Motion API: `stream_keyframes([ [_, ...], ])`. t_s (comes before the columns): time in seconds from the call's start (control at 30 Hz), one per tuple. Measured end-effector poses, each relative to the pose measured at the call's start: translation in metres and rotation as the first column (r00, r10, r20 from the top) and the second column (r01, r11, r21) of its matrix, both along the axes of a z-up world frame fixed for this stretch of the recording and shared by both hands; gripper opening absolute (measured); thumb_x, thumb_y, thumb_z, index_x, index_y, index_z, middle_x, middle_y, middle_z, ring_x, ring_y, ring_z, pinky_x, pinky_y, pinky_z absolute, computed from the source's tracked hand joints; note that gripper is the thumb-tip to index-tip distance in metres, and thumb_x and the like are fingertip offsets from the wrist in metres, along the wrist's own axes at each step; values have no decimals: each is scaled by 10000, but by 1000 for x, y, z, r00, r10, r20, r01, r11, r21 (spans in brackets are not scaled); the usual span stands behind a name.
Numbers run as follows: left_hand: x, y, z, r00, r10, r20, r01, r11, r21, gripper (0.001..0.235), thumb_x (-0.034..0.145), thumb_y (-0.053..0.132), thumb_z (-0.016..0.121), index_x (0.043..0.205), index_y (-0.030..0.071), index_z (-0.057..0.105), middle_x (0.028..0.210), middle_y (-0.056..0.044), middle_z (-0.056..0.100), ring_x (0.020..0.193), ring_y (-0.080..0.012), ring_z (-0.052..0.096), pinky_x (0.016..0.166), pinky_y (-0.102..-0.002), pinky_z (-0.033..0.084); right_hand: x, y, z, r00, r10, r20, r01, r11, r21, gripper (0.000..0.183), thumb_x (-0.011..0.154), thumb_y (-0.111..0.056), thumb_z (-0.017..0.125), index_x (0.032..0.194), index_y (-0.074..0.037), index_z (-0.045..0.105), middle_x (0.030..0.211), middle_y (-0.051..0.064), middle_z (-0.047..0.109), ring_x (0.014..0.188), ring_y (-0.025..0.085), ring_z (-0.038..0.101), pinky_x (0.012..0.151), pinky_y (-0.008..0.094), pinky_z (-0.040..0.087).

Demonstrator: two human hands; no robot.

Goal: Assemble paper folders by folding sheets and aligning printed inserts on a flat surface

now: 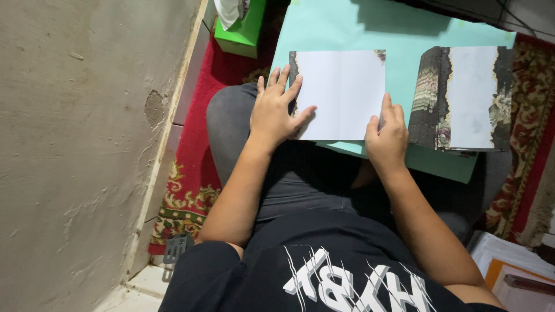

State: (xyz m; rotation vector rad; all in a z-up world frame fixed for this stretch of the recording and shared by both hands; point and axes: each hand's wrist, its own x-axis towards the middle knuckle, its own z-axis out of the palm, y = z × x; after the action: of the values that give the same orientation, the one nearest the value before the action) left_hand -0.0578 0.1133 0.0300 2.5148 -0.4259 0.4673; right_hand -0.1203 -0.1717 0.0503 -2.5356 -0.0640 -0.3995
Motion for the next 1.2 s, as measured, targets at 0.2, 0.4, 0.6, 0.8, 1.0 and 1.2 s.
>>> stream_keyframes([
  [0.2, -1, -4, -1, 999, 26, 21, -27, 999, 43, 869, 733, 705, 810, 1407, 177, 663, 1560, -140, 509, 1467, -343, 449, 1217, -624, 231, -5, 15, 20, 1000, 9, -23, -10, 997, -82, 601, 969, -11, 595, 1534, 113, 432, 1140, 225, 543, 932, 469, 633, 701, 509, 541],
  [0.4, 0, -4, -4, 1000, 23, 17, -24, 999, 41, 901, 710, 715, 816, 1407, 167, 657, 1557, -154, 503, 1465, -354, 447, 1207, -644, 231, -9, 73, 37, 968, 229, 106, -148, 855, -497, 448, 822, -74, 691, 1263, -18, 739, 1525, 303, 463, 1417, 504, 375, 1070, 576, 263],
  [0.6, 0, -4, 2, 999, 28, 21, -29, 997, 66, 898, 704, 732, 799, 1380, 154, 679, 1533, -163, 527, 1438, -357, 479, 1190, -642, 264, 72, 58, -13, 923, 384, 21, -355, 871, -340, 532, 1037, -146, 473, 1532, 50, 477, 1556, 291, 448, 1446, 437, 421, 1176, 521, 330],
  [0.8, -4, -5, 20, 995, -7, -96, 16, 996, 93, 892, 767, 682, 815, 1437, 131, 605, 1575, -189, 438, 1466, -410, 400, 1153, -709, 292, 89, 54, 9, 918, 283, -278, -371, 861, -347, 702, 1069, -380, 377, 1632, 3, 209, 1705, 189, 198, 1573, 325, 188, 1262, 490, 152],
  [1.0, -4, -32, 19, 990, 127, -64, -98, 936, 339, 827, 852, 675, 661, 1443, 102, 581, 1556, -236, 456, 1462, -388, 392, 1175, -650, 270, 46, 40, 13, 899, 370, -234, -434, 820, -372, 706, 1062, -378, 410, 1629, 1, 229, 1709, 191, 193, 1577, 327, 206, 1263, 478, 177],
  [1.2, 21, -86, 34, 906, 346, -241, -152, 801, 579, 991, 932, 707, 510, 1449, -136, 465, 1635, -284, 261, 1521, -385, 255, 1244, -549, 152, 2, 11, 35, 759, 557, -337, -644, 717, -267, 825, 989, -417, 561, 1640, -63, 198, 1714, 135, 189, 1581, 291, 179, 1276, 444, 141],
])
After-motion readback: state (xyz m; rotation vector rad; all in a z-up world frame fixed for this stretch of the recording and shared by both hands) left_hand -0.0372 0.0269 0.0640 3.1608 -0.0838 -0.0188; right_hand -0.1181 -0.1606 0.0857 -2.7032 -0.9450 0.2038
